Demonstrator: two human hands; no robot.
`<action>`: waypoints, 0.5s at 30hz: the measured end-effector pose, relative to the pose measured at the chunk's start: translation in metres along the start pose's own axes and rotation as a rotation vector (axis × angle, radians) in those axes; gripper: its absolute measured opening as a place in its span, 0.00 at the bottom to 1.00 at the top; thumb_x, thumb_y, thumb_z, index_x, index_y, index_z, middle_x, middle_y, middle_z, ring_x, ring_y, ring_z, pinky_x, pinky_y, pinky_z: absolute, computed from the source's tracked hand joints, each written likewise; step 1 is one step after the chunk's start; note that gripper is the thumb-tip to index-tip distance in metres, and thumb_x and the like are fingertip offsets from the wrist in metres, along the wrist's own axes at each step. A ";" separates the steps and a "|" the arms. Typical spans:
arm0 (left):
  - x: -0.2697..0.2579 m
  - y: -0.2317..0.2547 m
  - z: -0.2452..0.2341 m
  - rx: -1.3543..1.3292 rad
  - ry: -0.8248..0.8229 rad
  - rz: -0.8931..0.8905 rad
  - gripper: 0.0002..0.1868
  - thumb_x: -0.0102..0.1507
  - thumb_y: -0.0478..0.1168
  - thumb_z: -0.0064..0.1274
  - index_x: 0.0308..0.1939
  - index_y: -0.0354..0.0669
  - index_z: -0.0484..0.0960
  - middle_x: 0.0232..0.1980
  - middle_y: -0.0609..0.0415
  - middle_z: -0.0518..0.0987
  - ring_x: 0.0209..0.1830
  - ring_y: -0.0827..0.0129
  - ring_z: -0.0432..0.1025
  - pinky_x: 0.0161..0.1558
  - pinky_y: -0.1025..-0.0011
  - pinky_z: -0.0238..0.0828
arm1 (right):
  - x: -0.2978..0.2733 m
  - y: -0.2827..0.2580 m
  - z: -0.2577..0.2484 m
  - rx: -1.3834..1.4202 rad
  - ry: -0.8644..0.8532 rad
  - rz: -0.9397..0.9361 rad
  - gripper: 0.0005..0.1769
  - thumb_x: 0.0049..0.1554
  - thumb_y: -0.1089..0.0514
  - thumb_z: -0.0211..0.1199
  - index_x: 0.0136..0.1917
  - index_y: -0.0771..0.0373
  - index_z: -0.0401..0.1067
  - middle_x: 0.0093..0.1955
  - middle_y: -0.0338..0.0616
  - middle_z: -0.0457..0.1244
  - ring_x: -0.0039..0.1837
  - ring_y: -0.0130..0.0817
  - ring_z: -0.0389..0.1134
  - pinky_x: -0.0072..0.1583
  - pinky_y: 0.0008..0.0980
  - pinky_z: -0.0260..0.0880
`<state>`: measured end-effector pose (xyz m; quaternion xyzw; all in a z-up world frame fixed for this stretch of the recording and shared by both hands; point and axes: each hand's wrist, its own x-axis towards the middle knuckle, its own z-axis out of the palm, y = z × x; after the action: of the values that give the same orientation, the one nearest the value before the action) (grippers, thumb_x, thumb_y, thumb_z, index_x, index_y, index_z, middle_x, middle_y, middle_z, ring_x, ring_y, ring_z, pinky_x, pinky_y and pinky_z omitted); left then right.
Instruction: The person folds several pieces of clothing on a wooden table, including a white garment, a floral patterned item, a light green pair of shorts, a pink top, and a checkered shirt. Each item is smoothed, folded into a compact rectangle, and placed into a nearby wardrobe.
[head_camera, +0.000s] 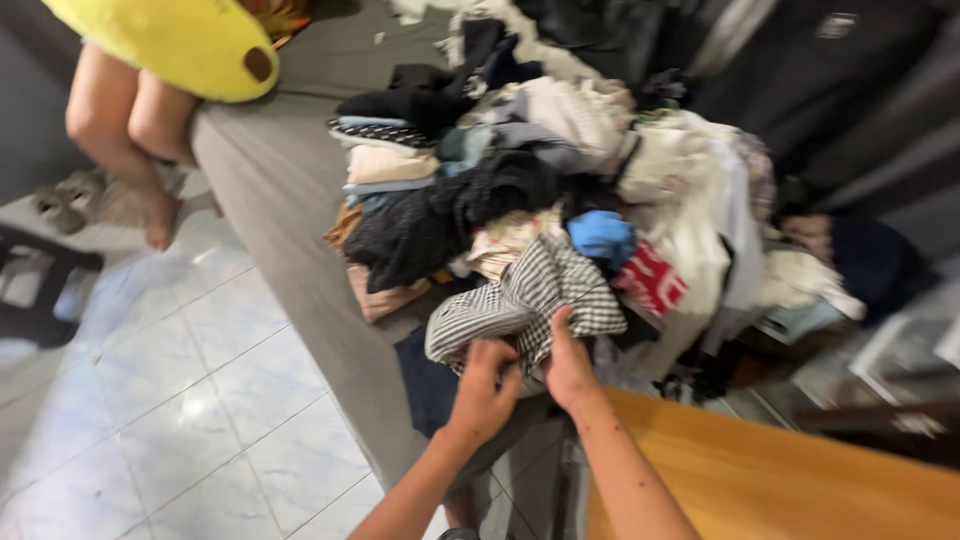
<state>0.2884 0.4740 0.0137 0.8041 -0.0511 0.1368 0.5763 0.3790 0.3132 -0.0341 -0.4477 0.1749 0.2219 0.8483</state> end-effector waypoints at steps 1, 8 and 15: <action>0.002 0.009 0.007 -0.016 0.059 -0.058 0.14 0.61 0.32 0.56 0.50 0.38 0.75 0.51 0.44 0.74 0.49 0.54 0.75 0.51 0.63 0.73 | -0.020 -0.021 -0.006 0.049 -0.028 -0.041 0.45 0.58 0.26 0.52 0.68 0.68 0.66 0.65 0.45 0.66 0.65 0.39 0.66 0.64 0.42 0.67; 0.014 0.094 0.077 0.129 0.174 0.257 0.42 0.56 0.35 0.65 0.71 0.32 0.60 0.68 0.33 0.63 0.70 0.42 0.58 0.68 0.50 0.57 | -0.199 -0.155 -0.062 0.128 -0.114 -0.336 0.48 0.60 0.26 0.46 0.80 0.62 0.54 0.79 0.48 0.55 0.76 0.49 0.57 0.71 0.51 0.61; -0.035 0.141 0.229 0.338 -0.586 -0.078 0.32 0.61 0.61 0.61 0.62 0.47 0.78 0.73 0.49 0.68 0.73 0.53 0.61 0.70 0.38 0.50 | -0.329 -0.185 -0.270 0.226 0.052 -0.503 0.48 0.59 0.26 0.45 0.80 0.58 0.53 0.80 0.48 0.53 0.78 0.51 0.56 0.73 0.53 0.60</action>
<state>0.2578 0.2096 0.0641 0.8947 -0.1604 -0.1156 0.4006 0.1746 -0.0775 0.1101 -0.3852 0.1033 -0.0282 0.9166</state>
